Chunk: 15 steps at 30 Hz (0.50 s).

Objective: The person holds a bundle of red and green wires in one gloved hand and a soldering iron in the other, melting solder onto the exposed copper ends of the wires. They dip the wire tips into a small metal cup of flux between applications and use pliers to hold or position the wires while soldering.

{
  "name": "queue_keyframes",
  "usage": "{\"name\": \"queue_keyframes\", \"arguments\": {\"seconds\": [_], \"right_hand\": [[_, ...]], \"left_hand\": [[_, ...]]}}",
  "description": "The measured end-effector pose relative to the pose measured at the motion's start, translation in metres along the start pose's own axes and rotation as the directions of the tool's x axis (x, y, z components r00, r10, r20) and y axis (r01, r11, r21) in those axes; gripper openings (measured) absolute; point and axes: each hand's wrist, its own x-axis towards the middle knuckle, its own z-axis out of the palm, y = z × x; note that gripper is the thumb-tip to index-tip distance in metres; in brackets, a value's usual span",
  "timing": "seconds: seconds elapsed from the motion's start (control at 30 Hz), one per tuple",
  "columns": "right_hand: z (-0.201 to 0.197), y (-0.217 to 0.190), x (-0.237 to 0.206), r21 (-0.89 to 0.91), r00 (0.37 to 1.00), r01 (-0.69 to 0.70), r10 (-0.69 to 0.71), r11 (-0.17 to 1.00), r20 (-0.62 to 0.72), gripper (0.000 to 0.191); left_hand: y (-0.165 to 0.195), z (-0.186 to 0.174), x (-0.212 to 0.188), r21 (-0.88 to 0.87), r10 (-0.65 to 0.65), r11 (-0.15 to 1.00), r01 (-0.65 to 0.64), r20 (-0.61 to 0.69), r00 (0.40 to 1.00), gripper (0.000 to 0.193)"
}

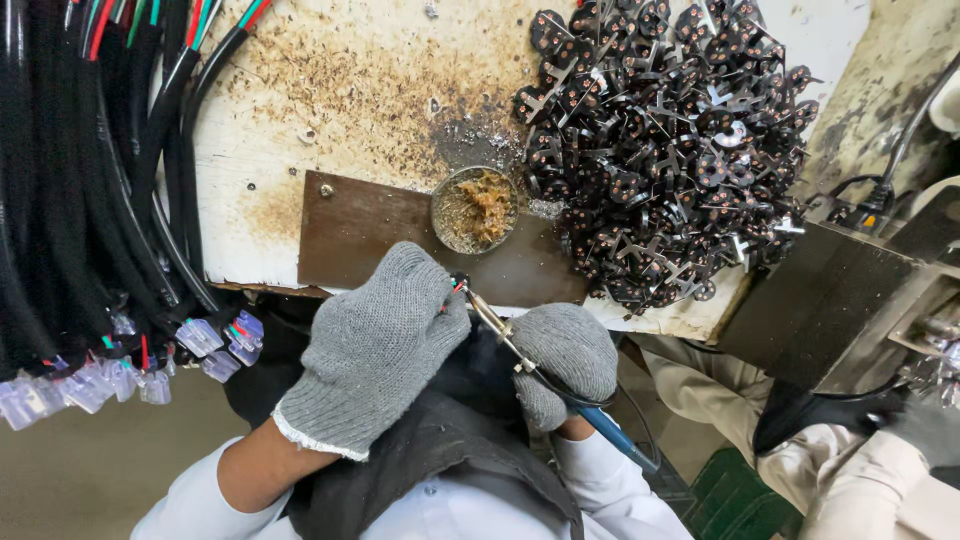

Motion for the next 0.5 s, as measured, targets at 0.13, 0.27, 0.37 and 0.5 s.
{"name": "queue_keyframes", "arguments": {"seconds": [0.13,0.27,0.37,0.5], "right_hand": [[-0.003,-0.005,0.005,0.013,1.0,-0.021,0.021,1.0,0.016,0.028],[-0.01,-0.004,0.012,0.101,0.996,-0.089,0.088,0.991,0.01,0.028],[-0.01,-0.003,0.014,0.134,0.992,-0.128,0.128,0.983,0.009,0.027],[-0.005,-0.003,0.013,0.121,0.992,-0.124,0.123,0.985,0.023,0.027]], "left_hand": [[0.0,-0.001,0.0,0.018,-0.009,1.0,0.008,0.013,1.0,0.018],[-0.001,-0.001,-0.001,0.028,0.017,0.999,-0.018,0.025,1.0,0.019],[0.0,-0.002,0.0,0.061,0.016,0.998,-0.018,0.023,1.0,0.018],[0.0,-0.001,0.001,0.081,0.066,0.995,-0.065,-0.002,0.998,0.018]]}}
